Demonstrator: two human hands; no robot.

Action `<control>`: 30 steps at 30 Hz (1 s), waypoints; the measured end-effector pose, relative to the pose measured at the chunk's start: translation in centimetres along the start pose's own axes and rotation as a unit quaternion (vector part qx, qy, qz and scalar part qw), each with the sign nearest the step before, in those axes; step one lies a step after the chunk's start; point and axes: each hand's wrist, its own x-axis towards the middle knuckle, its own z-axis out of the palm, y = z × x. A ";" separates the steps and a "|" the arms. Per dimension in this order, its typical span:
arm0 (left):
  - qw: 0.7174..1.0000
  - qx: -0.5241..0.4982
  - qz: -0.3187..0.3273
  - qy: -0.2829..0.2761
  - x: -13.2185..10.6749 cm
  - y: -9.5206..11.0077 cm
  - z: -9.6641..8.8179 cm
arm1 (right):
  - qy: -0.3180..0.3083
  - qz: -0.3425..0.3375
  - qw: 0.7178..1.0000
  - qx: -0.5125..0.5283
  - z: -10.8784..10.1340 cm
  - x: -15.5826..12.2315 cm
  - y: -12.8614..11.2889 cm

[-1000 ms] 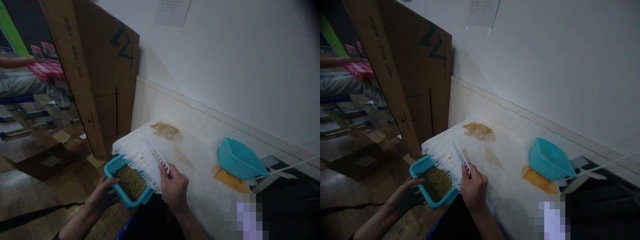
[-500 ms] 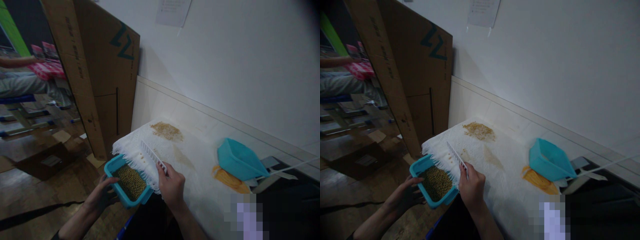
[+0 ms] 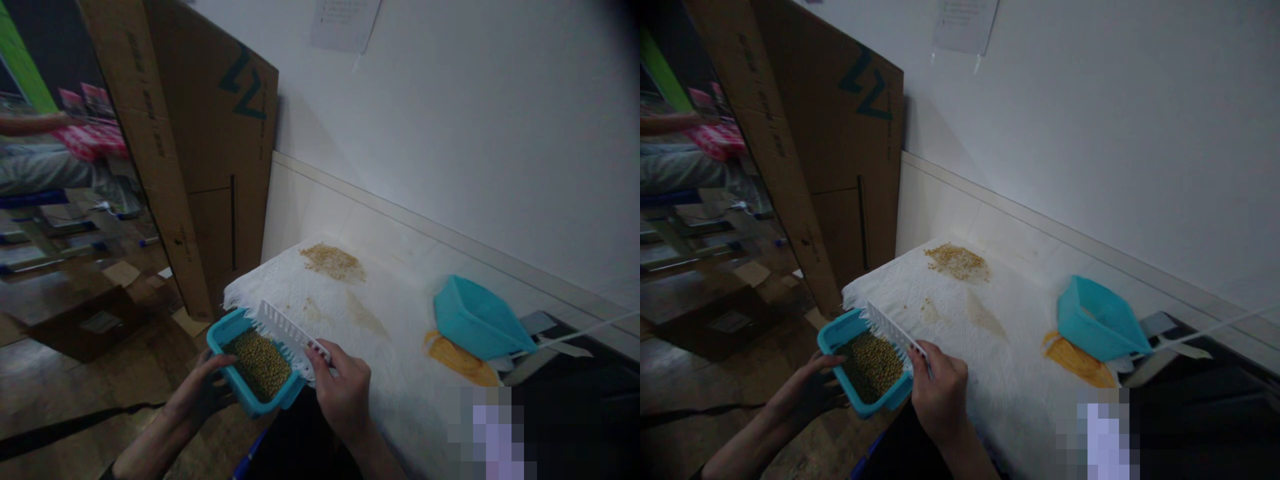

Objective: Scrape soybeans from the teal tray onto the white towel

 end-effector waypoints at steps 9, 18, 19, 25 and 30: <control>1.000 0.019 0.012 -0.012 0.2 -0.3 0.0 | 0.074 0.046 0.987 -0.135 -1.7 1.6 2.3; 1.000 0.021 0.006 -0.019 0.3 -0.3 -0.1 | 0.059 0.027 0.985 -0.157 -1.2 1.4 2.0; 1.000 0.021 0.006 -0.018 0.3 -0.3 -0.1 | 0.056 0.030 0.986 -0.151 -1.1 1.4 2.0; 1.000 0.016 0.004 -0.007 0.5 -0.5 -0.2 | 0.042 0.046 0.990 -0.124 -0.3 1.5 1.6; 1.000 0.011 0.005 -0.013 0.8 -0.6 -0.5 | 0.043 0.039 0.993 -0.105 0.6 2.0 1.1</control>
